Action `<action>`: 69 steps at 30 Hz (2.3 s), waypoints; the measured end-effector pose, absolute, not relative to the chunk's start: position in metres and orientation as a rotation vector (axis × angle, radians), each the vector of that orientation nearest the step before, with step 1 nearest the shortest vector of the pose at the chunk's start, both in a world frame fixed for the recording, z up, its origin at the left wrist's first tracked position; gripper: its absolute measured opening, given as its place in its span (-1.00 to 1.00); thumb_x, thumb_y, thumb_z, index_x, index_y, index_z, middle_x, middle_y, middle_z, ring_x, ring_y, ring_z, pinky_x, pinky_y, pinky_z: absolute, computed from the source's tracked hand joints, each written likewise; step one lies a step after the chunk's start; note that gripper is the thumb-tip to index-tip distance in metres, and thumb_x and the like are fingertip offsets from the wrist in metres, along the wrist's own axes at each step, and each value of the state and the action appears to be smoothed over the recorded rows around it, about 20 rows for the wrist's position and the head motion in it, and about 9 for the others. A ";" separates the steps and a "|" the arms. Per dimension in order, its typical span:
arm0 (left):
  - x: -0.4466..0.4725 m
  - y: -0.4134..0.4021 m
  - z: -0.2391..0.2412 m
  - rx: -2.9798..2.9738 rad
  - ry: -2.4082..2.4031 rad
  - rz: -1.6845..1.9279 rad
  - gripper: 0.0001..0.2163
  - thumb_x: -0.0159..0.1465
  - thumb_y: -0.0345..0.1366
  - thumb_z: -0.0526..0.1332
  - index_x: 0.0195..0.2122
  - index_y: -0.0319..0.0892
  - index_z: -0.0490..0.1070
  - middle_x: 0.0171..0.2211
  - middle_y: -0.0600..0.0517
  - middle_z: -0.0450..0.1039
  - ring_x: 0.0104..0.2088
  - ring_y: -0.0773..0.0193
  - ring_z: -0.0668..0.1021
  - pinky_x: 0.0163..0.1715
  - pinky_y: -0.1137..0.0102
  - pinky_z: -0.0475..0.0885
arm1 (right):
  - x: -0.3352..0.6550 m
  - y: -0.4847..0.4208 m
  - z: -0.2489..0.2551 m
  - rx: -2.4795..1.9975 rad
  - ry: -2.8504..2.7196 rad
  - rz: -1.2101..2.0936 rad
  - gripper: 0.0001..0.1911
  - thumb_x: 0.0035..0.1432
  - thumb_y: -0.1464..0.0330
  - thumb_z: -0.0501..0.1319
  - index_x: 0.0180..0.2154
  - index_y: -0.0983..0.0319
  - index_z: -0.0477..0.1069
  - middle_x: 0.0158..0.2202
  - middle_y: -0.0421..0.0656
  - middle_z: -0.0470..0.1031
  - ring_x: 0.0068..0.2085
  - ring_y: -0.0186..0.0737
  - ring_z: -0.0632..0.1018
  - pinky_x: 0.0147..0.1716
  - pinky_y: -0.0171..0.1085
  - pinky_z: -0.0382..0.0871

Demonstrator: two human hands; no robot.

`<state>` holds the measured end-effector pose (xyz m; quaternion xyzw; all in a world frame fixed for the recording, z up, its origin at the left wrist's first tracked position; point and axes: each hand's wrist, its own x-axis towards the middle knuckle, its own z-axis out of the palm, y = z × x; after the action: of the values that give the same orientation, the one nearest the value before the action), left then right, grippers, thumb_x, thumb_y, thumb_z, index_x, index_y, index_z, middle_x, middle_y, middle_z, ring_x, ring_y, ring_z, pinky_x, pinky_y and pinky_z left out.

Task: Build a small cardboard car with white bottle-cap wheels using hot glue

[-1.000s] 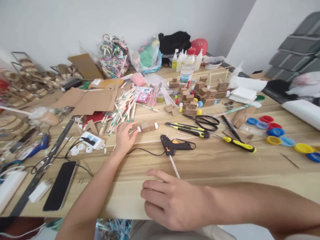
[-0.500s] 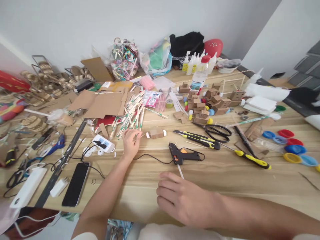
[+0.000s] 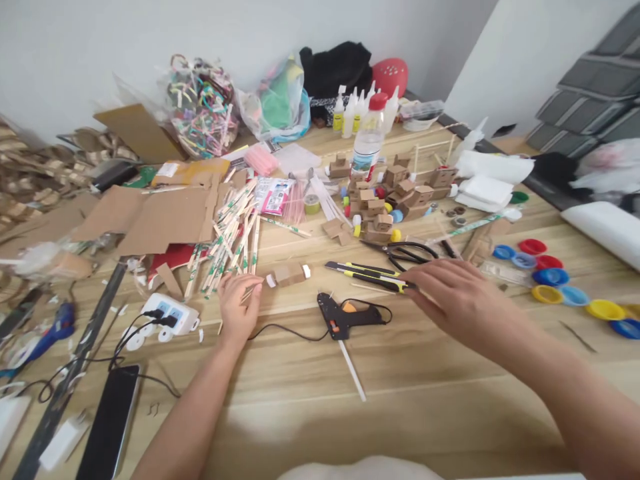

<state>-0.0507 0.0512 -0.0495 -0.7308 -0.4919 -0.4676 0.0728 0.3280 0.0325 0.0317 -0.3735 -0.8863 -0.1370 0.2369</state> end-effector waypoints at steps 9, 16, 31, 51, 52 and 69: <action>-0.048 0.050 -0.048 -2.216 -1.458 -1.438 -0.84 0.44 -0.31 0.18 -0.26 -0.01 0.54 -0.35 0.08 0.69 -0.28 0.16 0.68 0.11 0.15 0.35 | 0.310 0.074 0.031 -1.489 -2.614 0.038 -0.77 0.41 0.37 0.16 -0.14 0.23 0.61 -0.19 0.05 0.70 -0.18 -0.02 0.70 -0.18 -0.18 0.52; -0.045 0.049 -0.046 -2.202 -1.427 -1.465 -0.81 0.45 -0.33 0.17 -0.28 -0.02 0.54 -0.37 0.09 0.68 -0.29 0.18 0.67 0.10 0.15 0.33 | 0.234 0.123 0.049 -1.869 -2.575 0.242 -0.70 0.34 0.45 0.21 0.08 0.30 0.51 0.00 0.22 0.65 0.05 0.17 0.68 -0.10 -0.12 0.52; -0.044 0.048 -0.054 -2.197 -1.544 -1.459 -0.74 0.47 -0.21 0.13 -0.31 -0.02 0.59 -0.37 0.03 0.68 -0.26 0.14 0.68 0.13 0.10 0.37 | 0.220 0.135 0.046 -1.614 -2.154 0.735 -0.69 0.34 0.35 0.08 0.00 0.25 0.52 -0.06 0.03 0.71 -0.23 -0.17 0.67 -0.22 -0.23 0.55; -0.005 0.020 -0.018 -2.797 -2.242 -2.359 -0.37 0.15 0.46 0.26 -0.44 -0.11 0.42 -0.62 0.06 0.47 -0.60 0.29 0.49 -0.53 0.38 0.45 | 0.191 0.066 0.053 -0.937 -2.420 1.189 -0.86 0.19 0.37 0.08 -0.43 0.13 0.28 -0.61 -0.30 0.36 -0.57 -0.32 0.33 -0.50 -0.33 0.18; -0.005 0.021 -0.018 -2.819 -2.246 -2.369 -0.35 0.12 0.48 0.26 -0.44 -0.11 0.40 -0.63 0.07 0.45 -0.62 0.30 0.47 -0.54 0.38 0.44 | 0.192 0.067 0.053 -0.915 -2.428 1.221 -0.85 0.22 0.35 0.09 -0.43 0.13 0.27 -0.59 -0.28 0.40 -0.57 -0.32 0.34 -0.51 -0.33 0.18; -0.008 0.025 -0.021 -2.552 -2.252 -2.450 -0.36 0.17 0.47 0.22 -0.50 -0.10 0.40 -0.71 0.12 0.36 -0.67 0.33 0.39 -0.54 0.38 0.36 | 0.204 0.086 0.040 -1.182 -2.407 0.764 -0.65 0.31 0.21 0.12 -0.52 0.08 0.12 -0.68 -0.25 0.28 -0.60 -0.24 0.32 -0.55 -0.26 0.13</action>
<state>-0.0080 0.0254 -0.0215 -0.5262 -0.4645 -0.5052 -0.5021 0.2043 0.0856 0.0398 -0.4172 -0.8498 0.2699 0.1759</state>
